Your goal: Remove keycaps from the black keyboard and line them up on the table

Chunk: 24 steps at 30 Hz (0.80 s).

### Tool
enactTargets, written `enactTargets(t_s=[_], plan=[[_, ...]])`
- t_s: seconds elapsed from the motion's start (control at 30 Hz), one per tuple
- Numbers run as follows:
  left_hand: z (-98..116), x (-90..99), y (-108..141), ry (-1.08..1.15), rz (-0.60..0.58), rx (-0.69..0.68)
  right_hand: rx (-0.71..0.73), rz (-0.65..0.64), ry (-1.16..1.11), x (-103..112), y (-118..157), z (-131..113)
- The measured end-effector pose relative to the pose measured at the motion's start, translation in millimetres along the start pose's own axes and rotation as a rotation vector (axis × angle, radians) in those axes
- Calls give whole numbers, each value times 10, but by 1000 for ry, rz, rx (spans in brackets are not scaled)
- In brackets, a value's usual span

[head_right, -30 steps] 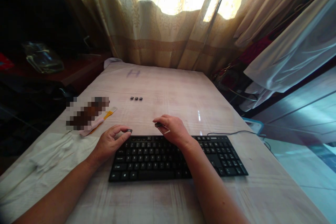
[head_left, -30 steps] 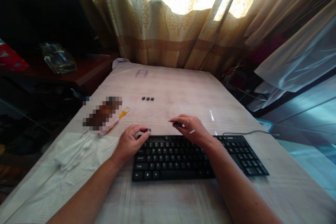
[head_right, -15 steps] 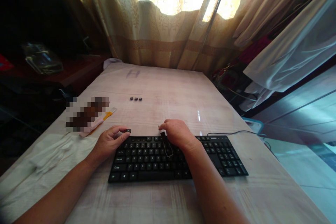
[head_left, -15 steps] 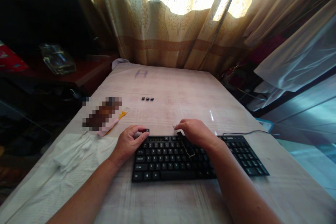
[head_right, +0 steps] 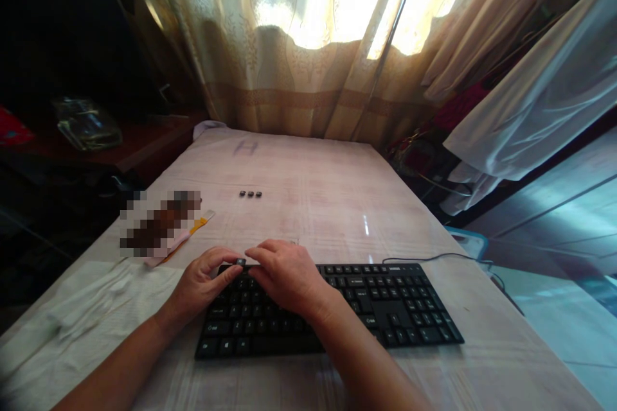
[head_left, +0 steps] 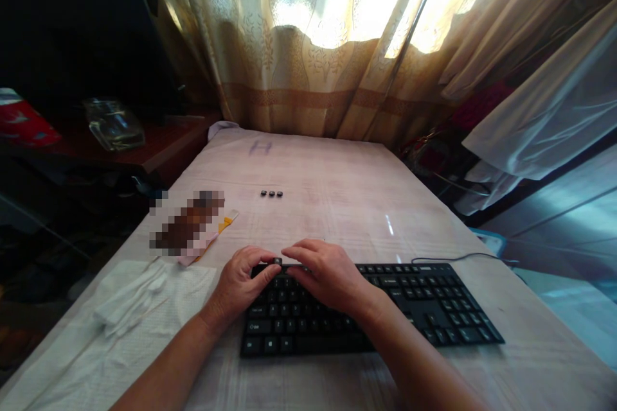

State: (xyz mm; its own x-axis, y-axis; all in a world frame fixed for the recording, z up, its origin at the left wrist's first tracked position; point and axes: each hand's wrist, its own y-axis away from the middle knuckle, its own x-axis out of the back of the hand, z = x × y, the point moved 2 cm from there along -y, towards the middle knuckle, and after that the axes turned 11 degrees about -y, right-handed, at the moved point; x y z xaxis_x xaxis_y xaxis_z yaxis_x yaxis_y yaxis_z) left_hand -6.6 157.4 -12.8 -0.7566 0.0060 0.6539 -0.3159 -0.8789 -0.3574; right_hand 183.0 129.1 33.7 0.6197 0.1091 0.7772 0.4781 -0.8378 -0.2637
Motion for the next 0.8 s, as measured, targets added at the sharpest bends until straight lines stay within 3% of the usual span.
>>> enactTargets(t_s=[0.27, 0.53, 0.67, 0.8], plan=[[-12, 0, 16, 149, -91, 55, 35, 64, -193, -77, -1, -5], [90, 30, 11, 148, -121, -13, -43, 125, -230, -99, 1, -40], [90, 46, 9, 99, -51, -7, -70, 139, -228, 34, -71, -32], [-70, 64, -17, 53, 92, 110, -154, 225, -212, 317, -371, 243]])
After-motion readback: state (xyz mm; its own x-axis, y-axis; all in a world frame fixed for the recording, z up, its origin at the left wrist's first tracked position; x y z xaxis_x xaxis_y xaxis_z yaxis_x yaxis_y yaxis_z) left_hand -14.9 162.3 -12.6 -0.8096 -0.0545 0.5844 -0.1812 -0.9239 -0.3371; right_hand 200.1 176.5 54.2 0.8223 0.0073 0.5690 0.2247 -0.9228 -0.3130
